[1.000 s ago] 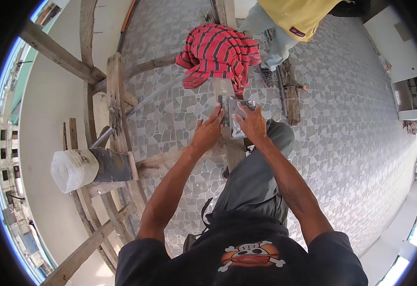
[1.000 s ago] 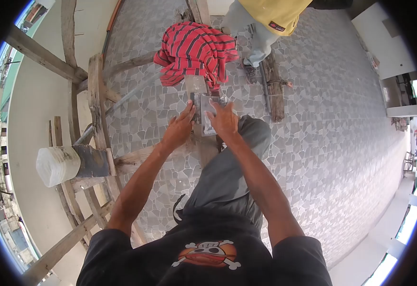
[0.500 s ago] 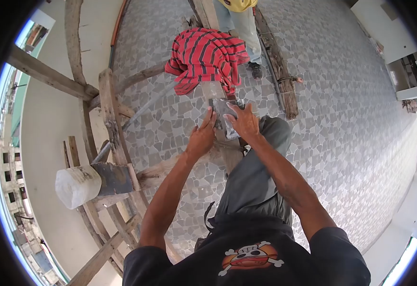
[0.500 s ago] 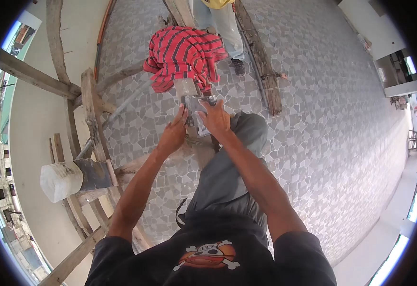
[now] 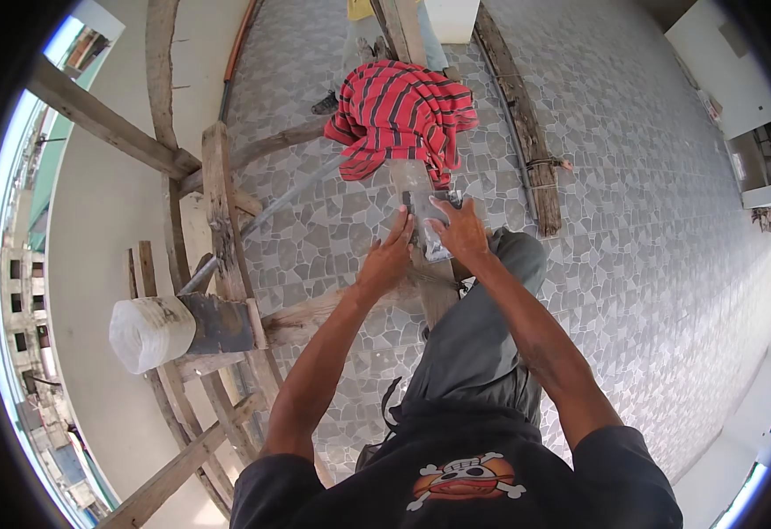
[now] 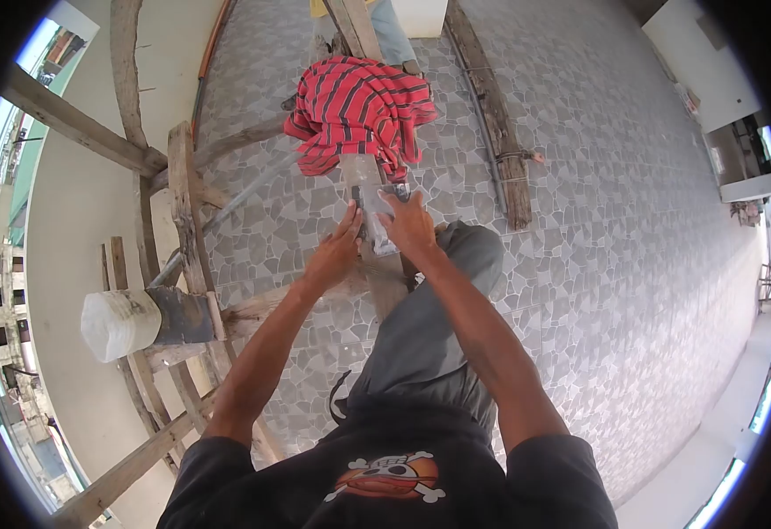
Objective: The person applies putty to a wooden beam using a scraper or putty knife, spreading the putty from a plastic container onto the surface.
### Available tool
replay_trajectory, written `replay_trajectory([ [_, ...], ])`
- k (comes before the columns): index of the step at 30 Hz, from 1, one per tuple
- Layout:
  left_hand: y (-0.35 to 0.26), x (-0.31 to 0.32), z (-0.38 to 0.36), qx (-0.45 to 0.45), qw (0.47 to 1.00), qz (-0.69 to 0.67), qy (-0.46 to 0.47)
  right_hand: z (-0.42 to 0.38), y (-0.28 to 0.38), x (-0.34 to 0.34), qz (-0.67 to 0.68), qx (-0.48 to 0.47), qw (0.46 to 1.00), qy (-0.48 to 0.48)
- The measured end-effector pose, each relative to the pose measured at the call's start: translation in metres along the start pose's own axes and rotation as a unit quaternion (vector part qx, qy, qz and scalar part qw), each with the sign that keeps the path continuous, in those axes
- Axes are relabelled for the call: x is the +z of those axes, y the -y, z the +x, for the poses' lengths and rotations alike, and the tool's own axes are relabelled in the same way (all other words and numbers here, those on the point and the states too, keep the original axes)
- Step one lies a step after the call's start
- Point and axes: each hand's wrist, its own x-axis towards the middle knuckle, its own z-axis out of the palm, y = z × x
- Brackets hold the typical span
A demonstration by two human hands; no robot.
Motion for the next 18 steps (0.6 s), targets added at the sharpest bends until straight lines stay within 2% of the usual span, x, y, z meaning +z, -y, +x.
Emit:
replay_trajectory([
  [2, 0.003, 0.003, 0.000, 0.011, 0.999, -0.035, -0.018, -0.016, 0.004, -0.009, 0.002, 0.012, 1.000, 0.019],
  [9, 0.011, 0.003, 0.002, 0.018, 0.982, -0.186, -0.025, 0.017, 0.010, 0.010, 0.026, -0.021, 0.999, -0.020],
  [12, 0.011, 0.018, 0.002, 0.056, 0.974, -0.166, -0.145, -0.009, 0.009, -0.001, 0.010, -0.021, 1.000, 0.005],
  [15, 0.008, 0.035, 0.002, -0.002, 0.955, -0.226, -0.194, -0.001, 0.012, -0.002, 0.000, -0.023, 1.000, 0.009],
  [18, -0.015, 0.010, -0.002, -0.190, 0.854, -0.461, -0.147, 0.017, 0.015, 0.007, 0.006, -0.016, 1.000, -0.013],
])
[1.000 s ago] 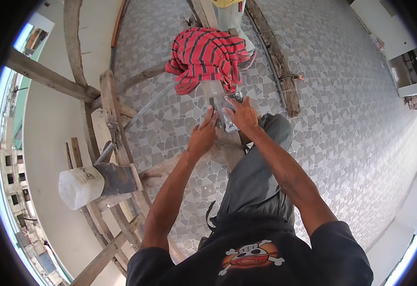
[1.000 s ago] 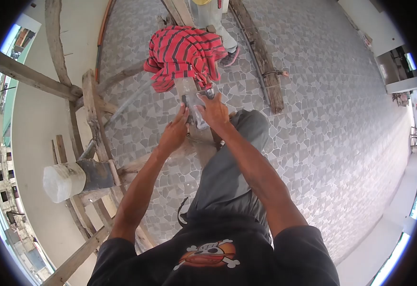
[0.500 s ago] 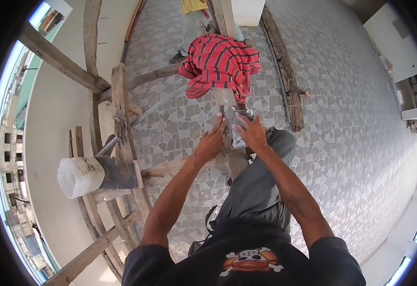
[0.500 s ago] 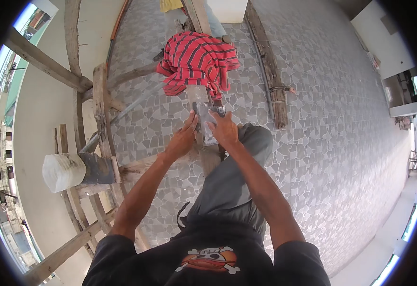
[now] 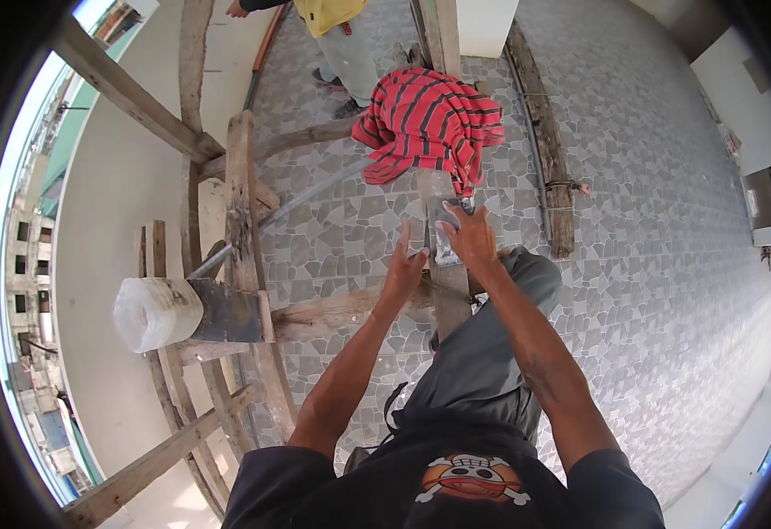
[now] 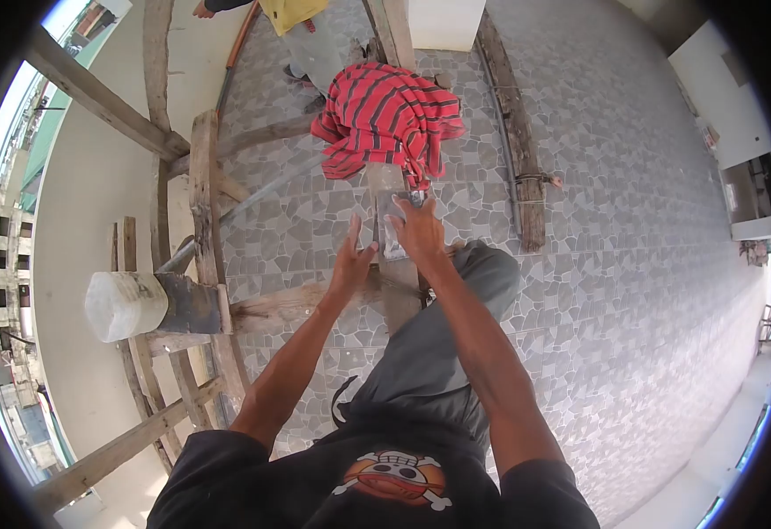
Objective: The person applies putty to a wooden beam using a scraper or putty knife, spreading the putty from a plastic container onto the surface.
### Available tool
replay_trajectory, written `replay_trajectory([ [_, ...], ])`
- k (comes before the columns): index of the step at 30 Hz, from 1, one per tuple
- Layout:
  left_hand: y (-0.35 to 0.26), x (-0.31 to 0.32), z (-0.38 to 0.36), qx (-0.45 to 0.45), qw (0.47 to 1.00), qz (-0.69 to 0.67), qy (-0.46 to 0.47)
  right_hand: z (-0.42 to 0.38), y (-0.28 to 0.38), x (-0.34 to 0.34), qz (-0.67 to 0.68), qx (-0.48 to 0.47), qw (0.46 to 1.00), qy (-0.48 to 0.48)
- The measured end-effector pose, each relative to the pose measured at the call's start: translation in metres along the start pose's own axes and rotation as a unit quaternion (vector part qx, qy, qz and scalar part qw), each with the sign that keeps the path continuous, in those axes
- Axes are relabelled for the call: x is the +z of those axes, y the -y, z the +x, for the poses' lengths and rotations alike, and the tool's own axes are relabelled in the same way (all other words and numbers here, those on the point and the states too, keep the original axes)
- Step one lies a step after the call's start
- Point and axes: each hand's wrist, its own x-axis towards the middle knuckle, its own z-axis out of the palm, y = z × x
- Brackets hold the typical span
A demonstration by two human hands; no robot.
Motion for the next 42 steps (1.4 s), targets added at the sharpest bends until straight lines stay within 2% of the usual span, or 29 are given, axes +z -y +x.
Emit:
replay_trajectory([
  [2, -0.003, -0.003, 0.004, -0.069, 0.997, -0.036, -0.003, -0.005, 0.003, -0.001, 0.005, 0.019, 1.000, 0.000],
  [4, 0.002, -0.004, 0.009, 0.021, 0.998, 0.054, -0.011, -0.017, 0.002, -0.004, -0.005, 0.032, 0.999, 0.002],
  [5, 0.008, -0.005, 0.011, 0.142, 0.976, 0.164, -0.017, -0.026, 0.001, -0.004, -0.016, 0.036, 0.999, 0.003],
  [6, 0.006, -0.005, 0.012, 0.260, 0.926, 0.272, -0.024, -0.030, -0.001, -0.005, -0.026, 0.041, 0.999, 0.004],
  [9, -0.005, 0.008, 0.005, 0.247, 0.877, 0.411, 0.043, -0.010, -0.004, 0.002, 0.006, 0.022, 1.000, -0.009],
  [18, -0.010, 0.007, -0.009, 0.238, 0.831, 0.501, 0.040, -0.022, 0.004, -0.010, -0.003, 0.027, 0.999, 0.022],
  [24, -0.040, 0.006, 0.000, 0.218, 0.835, 0.499, 0.085, -0.017, 0.007, -0.007, -0.023, 0.025, 0.999, 0.017],
  [27, -0.032, 0.011, -0.013, 0.238, 0.835, 0.490, 0.072, -0.021, 0.007, -0.012, -0.023, 0.025, 0.999, 0.029],
  [32, -0.038, 0.006, 0.012, 0.206, 0.838, 0.496, 0.102, -0.002, 0.001, 0.000, 0.007, 0.021, 1.000, 0.010],
  [38, -0.030, 0.010, -0.014, 0.204, 0.841, 0.488, 0.110, -0.034, 0.001, -0.004, 0.005, 0.037, 0.999, 0.019],
  [42, -0.033, 0.008, 0.013, 0.192, 0.854, 0.475, 0.088, -0.007, 0.002, 0.005, 0.060, 0.034, 0.998, -0.011],
])
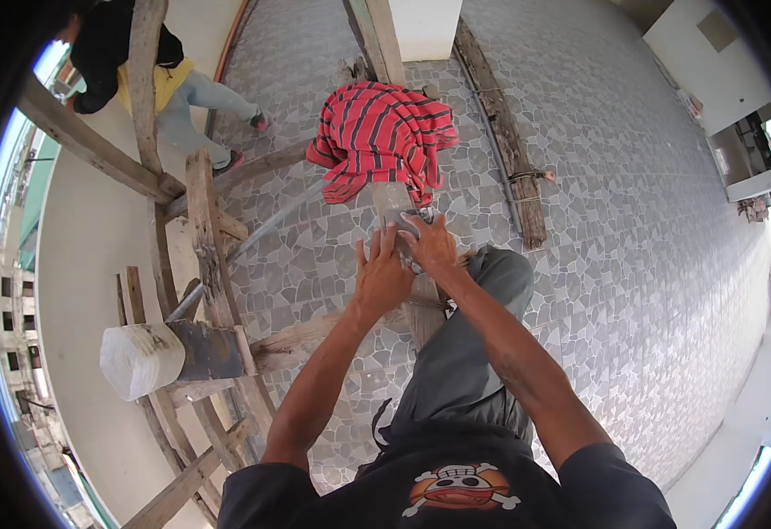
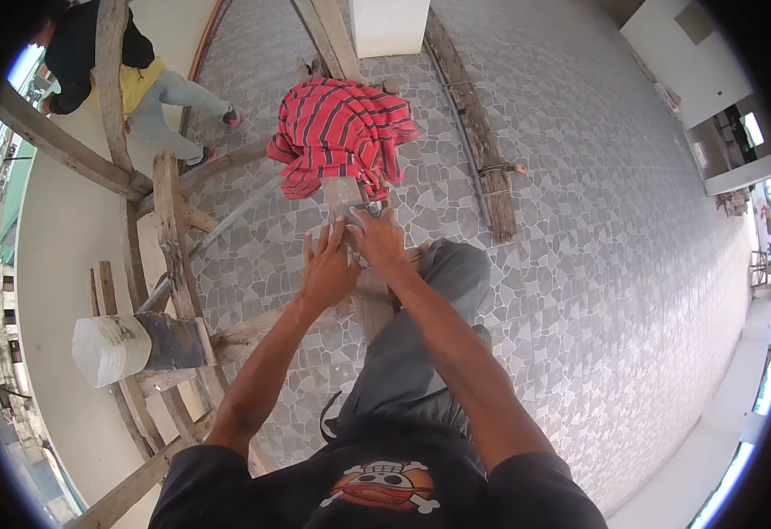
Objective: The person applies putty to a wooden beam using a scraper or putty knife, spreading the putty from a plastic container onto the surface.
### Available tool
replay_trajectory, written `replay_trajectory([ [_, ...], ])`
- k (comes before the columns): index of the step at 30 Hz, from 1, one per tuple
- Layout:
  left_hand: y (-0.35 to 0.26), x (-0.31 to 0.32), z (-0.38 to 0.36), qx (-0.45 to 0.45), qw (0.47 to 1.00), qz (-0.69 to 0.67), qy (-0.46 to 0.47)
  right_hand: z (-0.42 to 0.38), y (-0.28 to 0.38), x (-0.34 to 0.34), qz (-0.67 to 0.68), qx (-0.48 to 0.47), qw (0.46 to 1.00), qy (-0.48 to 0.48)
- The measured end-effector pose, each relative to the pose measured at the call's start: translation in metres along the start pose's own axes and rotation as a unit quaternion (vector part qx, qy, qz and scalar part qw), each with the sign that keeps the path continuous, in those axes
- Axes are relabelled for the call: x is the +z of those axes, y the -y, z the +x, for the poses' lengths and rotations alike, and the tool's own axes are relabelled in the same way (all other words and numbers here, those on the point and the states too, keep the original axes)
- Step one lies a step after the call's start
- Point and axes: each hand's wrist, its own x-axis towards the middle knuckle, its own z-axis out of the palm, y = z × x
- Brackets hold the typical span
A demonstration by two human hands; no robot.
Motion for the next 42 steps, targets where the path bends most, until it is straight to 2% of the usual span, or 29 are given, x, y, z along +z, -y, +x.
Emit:
replay_trajectory([
  [4, -0.011, -0.007, -0.012, 0.006, 0.999, 0.005, 0.040, -0.023, 0.002, -0.004, -0.021, 0.020, 1.000, -0.009],
  [5, -0.015, -0.010, -0.018, 0.012, 0.998, 0.010, 0.069, -0.031, -0.009, 0.001, -0.026, -0.023, 0.999, -0.042],
  [7, -0.018, -0.007, -0.020, 0.013, 0.997, 0.015, 0.072, -0.030, 0.000, -0.009, 0.016, 0.062, 0.997, 0.034],
  [8, -0.018, -0.010, -0.014, 0.008, 0.996, 0.022, 0.083, -0.022, 0.000, -0.008, 0.004, 0.049, 0.998, 0.031],
  [10, -0.022, -0.020, 0.003, -0.030, 0.995, 0.003, 0.100, -0.001, 0.013, -0.017, 0.030, 0.098, 0.991, 0.088],
  [14, -0.022, -0.018, 0.001, -0.022, 0.994, 0.019, 0.108, -0.007, 0.010, -0.002, 0.063, 0.146, 0.985, 0.072],
  [17, -0.034, -0.019, -0.013, 0.012, 0.989, 0.045, 0.141, -0.036, -0.003, -0.005, 0.005, 0.095, 0.994, 0.044],
  [20, -0.035, -0.021, -0.011, -0.014, 0.988, 0.018, 0.152, -0.039, -0.003, -0.008, -0.007, 0.105, 0.993, 0.053],
  [23, -0.002, -0.001, -0.007, -0.033, 0.991, -0.087, 0.097, -0.039, 0.005, -0.016, 0.060, 0.146, 0.987, 0.042],
  [26, 0.016, 0.004, -0.012, -0.050, 0.985, -0.156, -0.055, -0.039, 0.005, -0.023, 0.154, 0.146, 0.977, -0.011],
  [29, 0.020, -0.004, -0.007, -0.150, 0.928, -0.339, -0.037, -0.045, 0.010, -0.047, 0.235, 0.121, 0.964, -0.022],
  [30, 0.038, 0.002, 0.001, -0.251, 0.835, -0.490, 0.031, -0.051, 0.015, -0.060, 0.238, 0.104, 0.965, -0.024],
  [33, 0.015, -0.020, -0.010, -0.248, 0.674, -0.695, 0.041, -0.071, 0.028, -0.090, 0.239, 0.053, 0.969, -0.032],
  [34, 0.025, -0.012, -0.010, -0.184, 0.656, -0.729, 0.056, -0.077, 0.029, -0.092, 0.233, 0.036, 0.971, -0.035],
  [37, 0.019, -0.019, -0.028, -0.013, 0.835, -0.546, -0.066, -0.098, 0.031, -0.101, 0.217, -0.002, 0.975, -0.051],
  [38, 0.021, -0.020, -0.031, -0.104, 0.790, -0.603, -0.032, -0.105, 0.033, -0.104, 0.214, -0.013, 0.975, -0.057],
  [40, 0.019, -0.026, -0.033, -0.280, 0.667, -0.689, 0.035, -0.115, 0.033, -0.104, 0.220, -0.039, 0.972, -0.075],
  [41, 0.017, -0.028, -0.039, -0.198, 0.788, -0.584, 0.007, -0.119, 0.032, -0.104, 0.224, -0.052, 0.970, -0.084],
  [42, 0.009, -0.033, -0.048, -0.109, 0.882, -0.458, -0.023, -0.124, 0.034, -0.110, 0.228, -0.050, 0.970, -0.073],
])
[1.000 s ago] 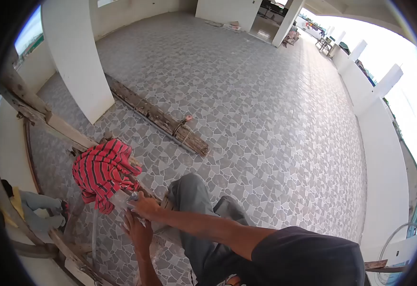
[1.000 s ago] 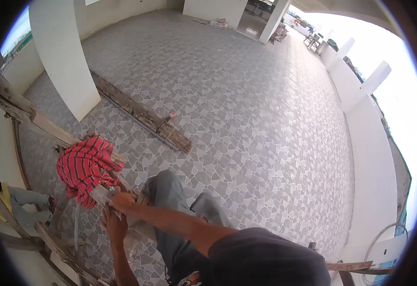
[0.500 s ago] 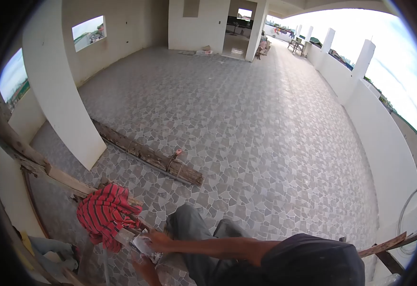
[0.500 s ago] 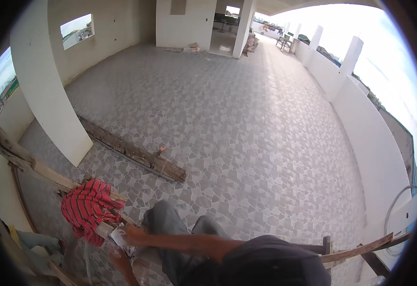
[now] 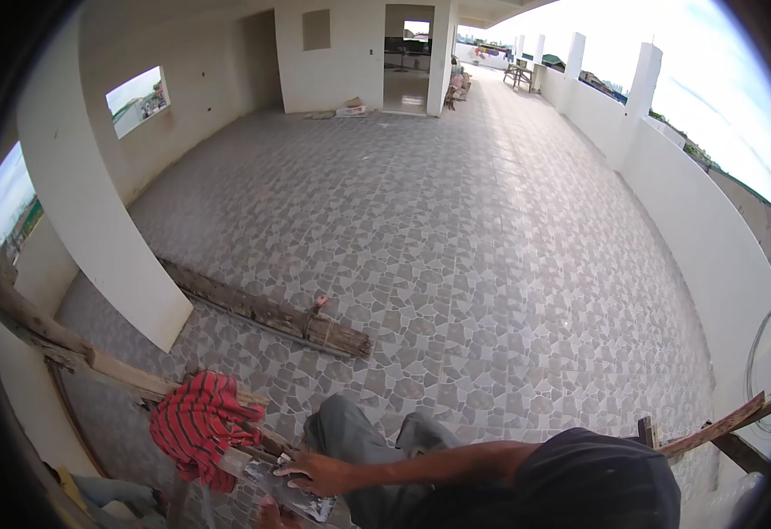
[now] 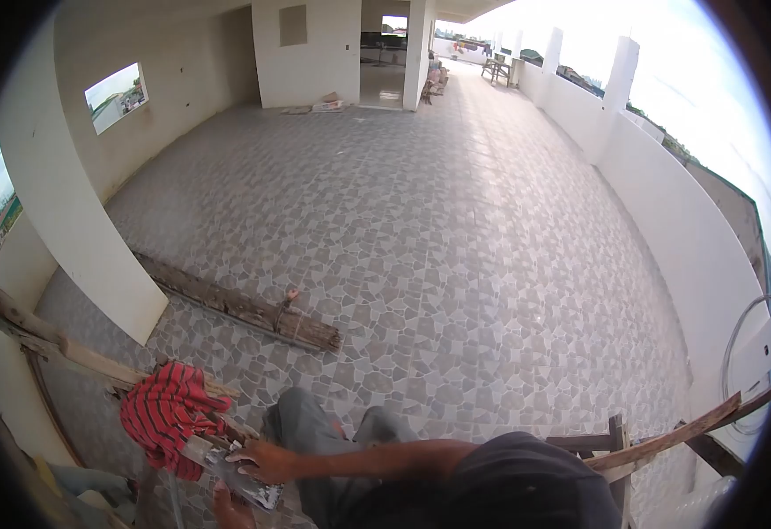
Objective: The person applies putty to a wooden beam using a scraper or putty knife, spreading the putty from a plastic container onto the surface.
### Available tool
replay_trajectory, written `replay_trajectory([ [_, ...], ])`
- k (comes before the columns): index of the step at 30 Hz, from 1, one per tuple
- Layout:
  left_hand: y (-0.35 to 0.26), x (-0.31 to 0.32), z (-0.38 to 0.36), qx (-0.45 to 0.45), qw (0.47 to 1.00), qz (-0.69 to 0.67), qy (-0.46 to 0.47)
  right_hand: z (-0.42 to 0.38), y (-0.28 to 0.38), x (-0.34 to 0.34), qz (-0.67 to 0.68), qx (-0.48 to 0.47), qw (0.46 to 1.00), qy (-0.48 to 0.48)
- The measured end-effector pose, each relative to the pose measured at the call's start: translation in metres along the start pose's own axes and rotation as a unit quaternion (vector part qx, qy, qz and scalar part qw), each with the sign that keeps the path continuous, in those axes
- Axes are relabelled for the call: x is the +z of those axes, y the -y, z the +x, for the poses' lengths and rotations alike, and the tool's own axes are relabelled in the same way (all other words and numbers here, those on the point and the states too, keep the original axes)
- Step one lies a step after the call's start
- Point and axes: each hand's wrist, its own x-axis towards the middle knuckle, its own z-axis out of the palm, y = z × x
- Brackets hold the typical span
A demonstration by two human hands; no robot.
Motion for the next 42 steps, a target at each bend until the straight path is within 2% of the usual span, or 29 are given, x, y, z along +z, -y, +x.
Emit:
replay_trajectory([
  [1, -0.004, 0.001, -0.005, 0.105, 0.983, 0.148, 0.003, -0.004, 0.005, -0.004, 0.004, 0.005, 1.000, 0.010],
  [4, 0.006, -0.002, -0.006, 0.129, 0.987, 0.096, 0.013, -0.014, 0.012, -0.011, 0.009, -0.002, 1.000, 0.022],
  [7, 0.001, -0.009, -0.001, 0.116, 0.981, 0.140, 0.068, -0.022, 0.015, -0.018, -0.006, -0.050, 0.998, 0.032],
  [10, -0.009, -0.009, -0.010, 0.123, 0.991, 0.045, 0.024, -0.032, 0.015, -0.027, -0.026, -0.079, 0.996, 0.031],
  [11, -0.008, -0.015, -0.009, 0.114, 0.991, 0.061, 0.023, -0.035, 0.014, -0.029, -0.031, -0.083, 0.996, 0.030],
  [12, -0.007, -0.024, -0.006, 0.105, 0.991, 0.076, 0.022, -0.035, 0.024, -0.040, -0.128, -0.152, 0.980, 0.022],
  [14, -0.016, -0.029, -0.008, 0.112, 0.989, 0.096, 0.008, -0.035, 0.041, -0.062, -0.315, -0.281, 0.907, 0.005],
  [16, -0.033, -0.024, -0.014, 0.142, 0.984, 0.105, -0.016, -0.038, 0.047, -0.067, -0.322, -0.352, 0.878, 0.050],
  [17, -0.034, -0.025, -0.015, 0.107, 0.989, 0.102, 0.012, -0.040, 0.050, -0.067, -0.324, -0.386, 0.861, 0.072],
  [19, -0.037, -0.026, -0.015, 0.036, 0.993, 0.095, 0.066, -0.044, 0.051, -0.063, -0.295, -0.415, 0.859, 0.043],
  [22, -0.070, -0.003, -0.026, -0.188, 0.980, -0.056, 0.036, -0.043, 0.062, -0.061, -0.293, -0.430, 0.853, 0.042],
  [26, -0.060, 0.010, -0.023, -0.183, 0.973, -0.143, 0.018, -0.044, 0.058, -0.050, -0.283, -0.387, 0.875, 0.062],
  [28, -0.057, 0.014, -0.022, -0.180, 0.966, -0.185, 0.009, -0.042, 0.062, -0.055, -0.208, -0.305, 0.927, 0.060],
  [31, -0.067, 0.019, -0.029, 0.000, 0.945, -0.312, 0.098, -0.043, 0.068, -0.059, -0.120, -0.171, 0.978, 0.013],
  [32, -0.071, 0.026, -0.031, 0.003, 0.939, -0.338, 0.056, -0.044, 0.069, -0.060, -0.094, -0.125, 0.988, -0.010],
  [35, -0.140, 0.057, -0.051, 0.013, 0.977, -0.209, 0.037, -0.038, 0.064, -0.059, -0.025, -0.060, 0.997, -0.052],
  [38, -0.153, 0.079, -0.047, 0.114, 0.982, -0.138, 0.064, -0.033, 0.071, -0.064, 0.064, 0.026, 0.994, -0.079],
  [41, -0.177, 0.084, -0.045, 0.155, 0.985, 0.006, 0.071, -0.031, 0.084, -0.082, 0.054, 0.026, 0.993, -0.097],
  [42, -0.199, 0.081, -0.050, 0.101, 0.988, 0.040, 0.109, -0.032, 0.092, -0.087, 0.043, 0.045, 0.992, -0.106],
])
